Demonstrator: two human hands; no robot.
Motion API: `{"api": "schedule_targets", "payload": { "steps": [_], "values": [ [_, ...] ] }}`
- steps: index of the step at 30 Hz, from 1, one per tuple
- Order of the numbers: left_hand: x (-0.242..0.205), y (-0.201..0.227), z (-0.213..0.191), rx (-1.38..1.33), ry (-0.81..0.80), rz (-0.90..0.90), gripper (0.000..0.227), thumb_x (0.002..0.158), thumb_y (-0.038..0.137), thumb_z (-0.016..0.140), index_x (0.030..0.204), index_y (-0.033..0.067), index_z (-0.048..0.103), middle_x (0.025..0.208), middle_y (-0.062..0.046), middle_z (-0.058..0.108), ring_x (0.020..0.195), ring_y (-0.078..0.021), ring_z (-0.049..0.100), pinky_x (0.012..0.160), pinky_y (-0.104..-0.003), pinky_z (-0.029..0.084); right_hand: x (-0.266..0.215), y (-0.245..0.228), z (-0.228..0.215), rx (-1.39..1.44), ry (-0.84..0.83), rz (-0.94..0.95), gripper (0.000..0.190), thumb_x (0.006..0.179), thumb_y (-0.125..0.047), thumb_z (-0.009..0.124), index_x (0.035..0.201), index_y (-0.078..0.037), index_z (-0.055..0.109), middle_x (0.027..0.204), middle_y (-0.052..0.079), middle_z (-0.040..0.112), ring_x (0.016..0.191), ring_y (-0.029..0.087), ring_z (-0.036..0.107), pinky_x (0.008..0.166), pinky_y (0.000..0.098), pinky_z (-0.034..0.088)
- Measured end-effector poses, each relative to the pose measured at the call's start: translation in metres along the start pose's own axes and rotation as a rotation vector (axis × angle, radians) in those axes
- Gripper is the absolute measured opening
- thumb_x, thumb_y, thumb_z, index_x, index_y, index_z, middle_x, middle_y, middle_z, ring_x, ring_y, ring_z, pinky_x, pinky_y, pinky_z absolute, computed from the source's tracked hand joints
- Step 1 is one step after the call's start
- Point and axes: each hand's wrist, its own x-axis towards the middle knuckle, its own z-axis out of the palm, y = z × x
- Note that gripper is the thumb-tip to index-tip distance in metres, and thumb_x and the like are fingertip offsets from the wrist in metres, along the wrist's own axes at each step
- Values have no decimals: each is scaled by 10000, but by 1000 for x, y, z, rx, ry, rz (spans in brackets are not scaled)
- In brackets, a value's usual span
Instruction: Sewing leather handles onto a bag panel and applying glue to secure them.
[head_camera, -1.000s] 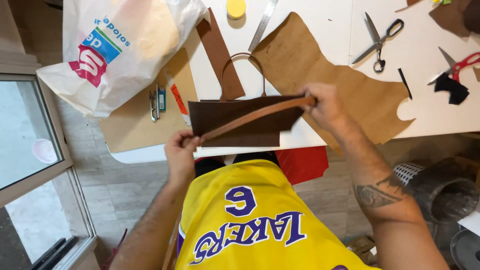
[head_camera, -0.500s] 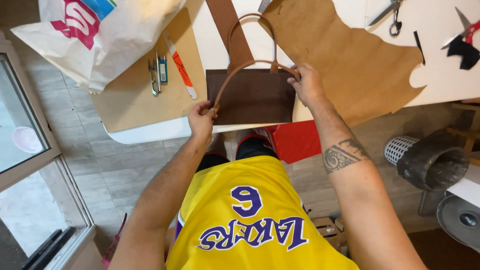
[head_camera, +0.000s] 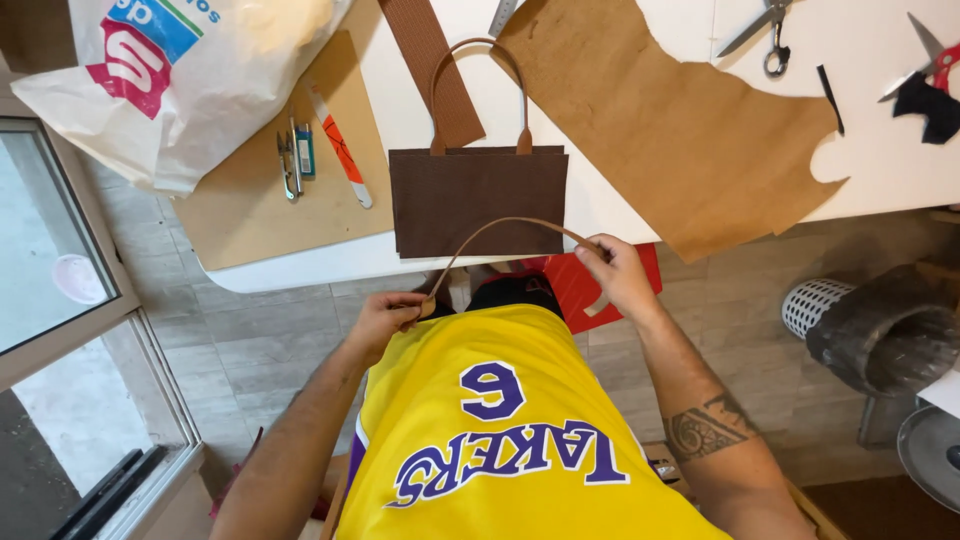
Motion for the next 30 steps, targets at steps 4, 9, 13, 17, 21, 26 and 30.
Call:
{"api": "schedule_targets", "payload": {
  "steps": [4,9,13,17,21,26,30],
  "values": [
    [43,-31,-16,-91,68,173,309,793,-160,680,1094,-116,732,982,-249,720,801,-295,739,658,-284,571,14,-38,-20,361,-128,-53,160,972,-71,567,1033,-28,709,745,39,578,668,128,554,632,250,435],
    [64,15,-8,-92,192,725,250,852,-188,671,1066,-77,741,1147,-230,687,937,-338,754,791,-341,604,65,-37,-39,277,-174,-291,211,1008,7,574,1202,47,648,836,156,648,754,223,647,758,340,553],
    [71,35,5,99,338,781,201,953,-134,655,1106,-50,755,978,-168,694,742,-263,754,666,-296,595,76,-45,-38,102,-81,-399,218,1016,40,597,1230,63,633,843,167,674,746,226,666,742,361,550],
    [102,36,14,-66,394,677,207,1031,-13,606,1206,-10,717,746,-107,630,487,-116,576,471,-220,460,73,-57,-29,164,52,-383,268,1042,-47,638,1298,33,653,811,111,586,709,167,557,651,292,495],
    [133,45,15,-470,320,397,218,1077,113,554,1201,22,709,776,-100,625,539,-102,563,523,-187,446,81,-74,-18,662,-30,4,339,1068,-203,470,1272,4,645,783,26,477,662,97,439,577,215,379],
    [149,84,26,-456,263,511,162,971,51,663,1094,11,761,856,-112,692,648,-102,632,616,-178,514,111,-86,-14,780,-38,81,198,989,-105,570,1152,-42,663,831,49,584,690,117,542,627,239,474],
    [137,115,54,-313,289,876,360,860,-154,728,1175,17,759,987,-104,698,985,-171,699,920,-294,589,129,-104,5,516,250,-419,251,973,60,692,1223,72,680,1051,101,574,863,158,652,833,312,635]
  ]
}}
